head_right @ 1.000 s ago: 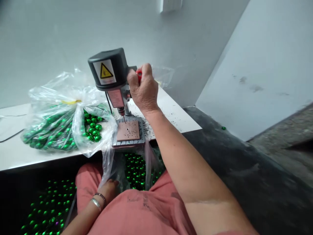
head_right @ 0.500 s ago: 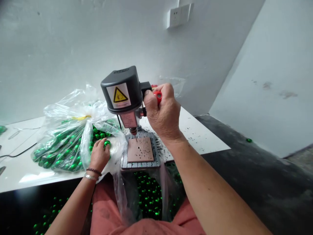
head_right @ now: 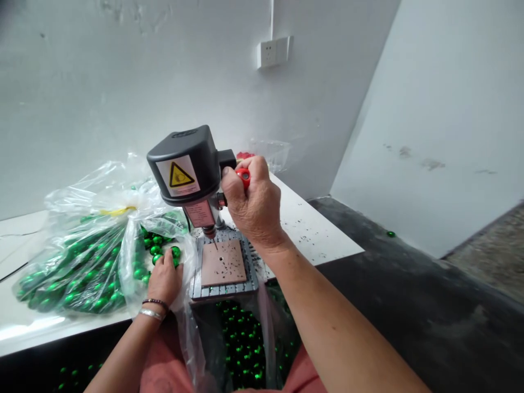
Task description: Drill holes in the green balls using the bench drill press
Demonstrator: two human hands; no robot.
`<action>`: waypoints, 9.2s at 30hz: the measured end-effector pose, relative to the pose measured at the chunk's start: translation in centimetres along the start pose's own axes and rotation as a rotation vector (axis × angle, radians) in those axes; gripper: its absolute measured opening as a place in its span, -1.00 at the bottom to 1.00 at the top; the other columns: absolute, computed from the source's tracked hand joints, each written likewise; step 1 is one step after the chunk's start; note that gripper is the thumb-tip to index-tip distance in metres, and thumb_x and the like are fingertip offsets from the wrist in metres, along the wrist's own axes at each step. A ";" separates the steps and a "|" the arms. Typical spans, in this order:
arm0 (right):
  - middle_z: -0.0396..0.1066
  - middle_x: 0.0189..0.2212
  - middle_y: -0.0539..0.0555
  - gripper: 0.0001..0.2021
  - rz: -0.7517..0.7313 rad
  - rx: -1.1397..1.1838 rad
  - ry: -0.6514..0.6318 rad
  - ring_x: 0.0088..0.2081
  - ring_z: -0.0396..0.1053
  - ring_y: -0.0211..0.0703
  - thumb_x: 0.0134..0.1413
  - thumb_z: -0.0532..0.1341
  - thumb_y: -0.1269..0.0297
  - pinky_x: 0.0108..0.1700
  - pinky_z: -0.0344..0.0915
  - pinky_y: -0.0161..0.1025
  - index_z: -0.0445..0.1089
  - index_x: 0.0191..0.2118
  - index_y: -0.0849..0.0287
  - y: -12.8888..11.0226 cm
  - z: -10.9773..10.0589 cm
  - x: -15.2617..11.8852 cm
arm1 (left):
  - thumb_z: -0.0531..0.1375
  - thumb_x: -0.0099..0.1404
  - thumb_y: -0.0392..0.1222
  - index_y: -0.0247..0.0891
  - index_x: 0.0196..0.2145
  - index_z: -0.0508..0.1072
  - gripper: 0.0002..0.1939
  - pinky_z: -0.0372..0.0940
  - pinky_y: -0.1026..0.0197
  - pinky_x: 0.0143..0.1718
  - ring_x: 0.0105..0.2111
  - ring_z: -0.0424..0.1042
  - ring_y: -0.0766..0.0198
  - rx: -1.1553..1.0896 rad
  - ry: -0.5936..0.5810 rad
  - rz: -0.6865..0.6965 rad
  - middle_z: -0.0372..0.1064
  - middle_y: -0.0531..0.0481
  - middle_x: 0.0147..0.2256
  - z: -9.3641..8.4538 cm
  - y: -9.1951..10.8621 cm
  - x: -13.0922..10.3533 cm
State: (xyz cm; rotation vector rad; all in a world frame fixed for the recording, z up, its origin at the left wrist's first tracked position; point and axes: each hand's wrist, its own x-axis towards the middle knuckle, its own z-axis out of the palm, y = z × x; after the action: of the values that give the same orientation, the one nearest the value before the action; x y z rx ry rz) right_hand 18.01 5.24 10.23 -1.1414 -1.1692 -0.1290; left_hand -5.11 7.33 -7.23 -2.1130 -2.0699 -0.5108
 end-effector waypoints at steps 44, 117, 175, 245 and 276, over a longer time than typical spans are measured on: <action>0.10 -0.58 -0.12 -0.75 -0.071 -0.056 -0.104 -0.57 0.19 -0.48 0.10 -0.06 0.06 -0.50 0.20 -0.44 0.12 -0.36 0.14 0.4 -0.7 -0.4 | 0.18 0.02 -0.03 -0.28 -0.14 0.40 -0.56 0.13 0.37 -0.65 -0.67 0.21 0.46 -0.895 -0.547 -0.164 0.37 0.06 -0.47 -4.1 7.5 1.3; 0.16 -0.67 -0.09 -0.74 0.028 -0.110 -0.145 -0.58 0.06 -0.45 0.03 0.02 0.13 -0.47 0.06 -0.39 0.19 -0.53 0.20 -1.0 -0.6 1.7 | 0.21 0.02 -0.16 -0.23 -0.17 0.47 -0.64 0.22 0.22 -0.19 -0.26 0.37 0.21 -0.632 -0.369 -0.003 0.44 -0.05 -0.26 -3.9 8.1 -0.4; 0.05 -0.64 -0.11 -0.74 -0.051 -0.010 -0.144 -0.57 0.16 -0.46 0.08 -0.02 0.09 -0.46 0.16 -0.42 0.12 -0.49 0.15 0.0 -1.1 0.4 | 0.25 -0.04 -0.17 -0.25 -0.11 0.43 -0.54 0.24 0.19 -0.12 -0.22 0.37 0.20 -0.633 -0.391 0.042 0.41 -0.05 -0.20 -3.4 8.7 1.5; 0.09 -0.60 -0.12 -0.71 0.045 0.034 -0.081 -0.54 0.07 -0.44 0.06 -0.02 0.05 -0.39 0.08 -0.35 0.13 -0.46 0.20 0.1 0.5 1.3 | 0.06 0.14 -0.18 -0.33 -0.01 0.32 -0.56 0.15 0.06 -0.02 -0.06 0.29 0.03 -0.309 -0.140 -0.080 0.34 -0.26 -0.12 -0.3 -0.4 3.2; -0.14 -0.65 -0.13 -0.63 0.122 -0.056 -0.189 -0.54 -0.15 -0.42 0.04 -0.01 0.07 -0.46 -0.12 -0.38 -0.07 -0.62 0.17 1.0 2.4 5.5 | 0.22 -0.03 -0.11 -0.26 -0.25 0.34 -0.65 0.23 0.29 -0.47 -0.50 0.35 0.35 -0.799 -0.508 -0.086 0.43 0.00 -0.31 -3.3 7.9 2.2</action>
State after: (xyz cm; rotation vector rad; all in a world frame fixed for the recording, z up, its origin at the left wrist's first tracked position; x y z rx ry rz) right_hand 19.50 9.97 13.65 -1.2926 -1.2646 0.0414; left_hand 2.22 7.93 -2.36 -2.8253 -2.5194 -1.0489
